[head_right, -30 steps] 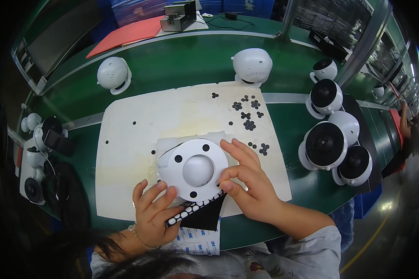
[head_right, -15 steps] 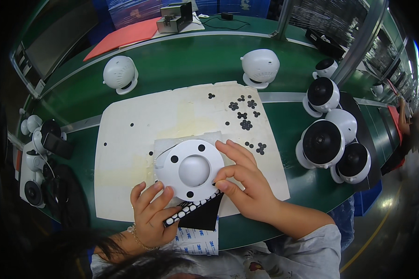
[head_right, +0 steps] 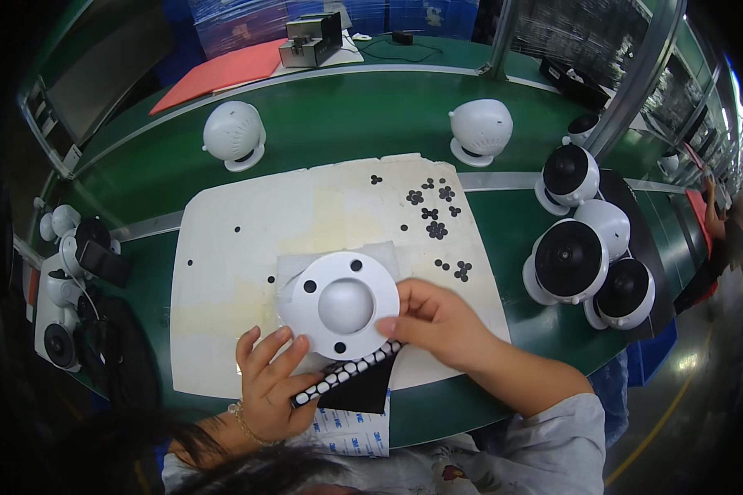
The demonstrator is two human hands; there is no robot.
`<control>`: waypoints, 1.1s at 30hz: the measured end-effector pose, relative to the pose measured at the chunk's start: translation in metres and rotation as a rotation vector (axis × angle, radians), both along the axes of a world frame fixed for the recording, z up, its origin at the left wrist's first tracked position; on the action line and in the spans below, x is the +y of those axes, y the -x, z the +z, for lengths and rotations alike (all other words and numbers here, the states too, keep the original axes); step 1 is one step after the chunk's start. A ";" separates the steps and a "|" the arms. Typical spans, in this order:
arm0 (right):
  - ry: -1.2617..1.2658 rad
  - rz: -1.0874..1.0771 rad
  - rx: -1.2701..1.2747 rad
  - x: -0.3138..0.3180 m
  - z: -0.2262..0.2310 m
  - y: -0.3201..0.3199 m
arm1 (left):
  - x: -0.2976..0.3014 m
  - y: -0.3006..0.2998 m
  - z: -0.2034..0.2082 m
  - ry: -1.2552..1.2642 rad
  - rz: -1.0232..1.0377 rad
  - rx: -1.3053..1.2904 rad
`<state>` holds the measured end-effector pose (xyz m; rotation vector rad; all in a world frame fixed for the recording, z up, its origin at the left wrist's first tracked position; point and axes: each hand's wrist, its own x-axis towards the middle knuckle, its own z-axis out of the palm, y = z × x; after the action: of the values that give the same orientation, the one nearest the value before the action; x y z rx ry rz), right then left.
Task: The person assembles white dome-shaped security cameras by hand. They pick up a camera housing, peel small black circular stickers from a sheet, and place them into specific holes on the device. Completed units are placed on the table to the right.
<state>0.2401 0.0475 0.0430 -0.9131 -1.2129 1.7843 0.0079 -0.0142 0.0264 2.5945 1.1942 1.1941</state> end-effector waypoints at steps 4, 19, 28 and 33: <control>-0.016 -0.219 0.145 0.053 0.013 0.007 | -0.003 0.005 0.004 0.008 -0.066 -0.017; -0.855 -0.311 -1.473 0.234 -0.039 0.023 | 0.008 0.013 0.000 0.102 -0.251 -0.126; -0.595 -0.965 -1.835 0.235 -0.063 -0.101 | 0.004 0.008 -0.002 0.321 -0.325 -0.189; -0.972 -0.933 -1.778 0.197 -0.021 -0.089 | 0.004 0.003 -0.001 0.311 -0.334 -0.209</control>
<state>0.3296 0.2445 0.0217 -1.8868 -1.7241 -0.7724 0.0045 -0.0098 0.0254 2.2597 0.7931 1.0777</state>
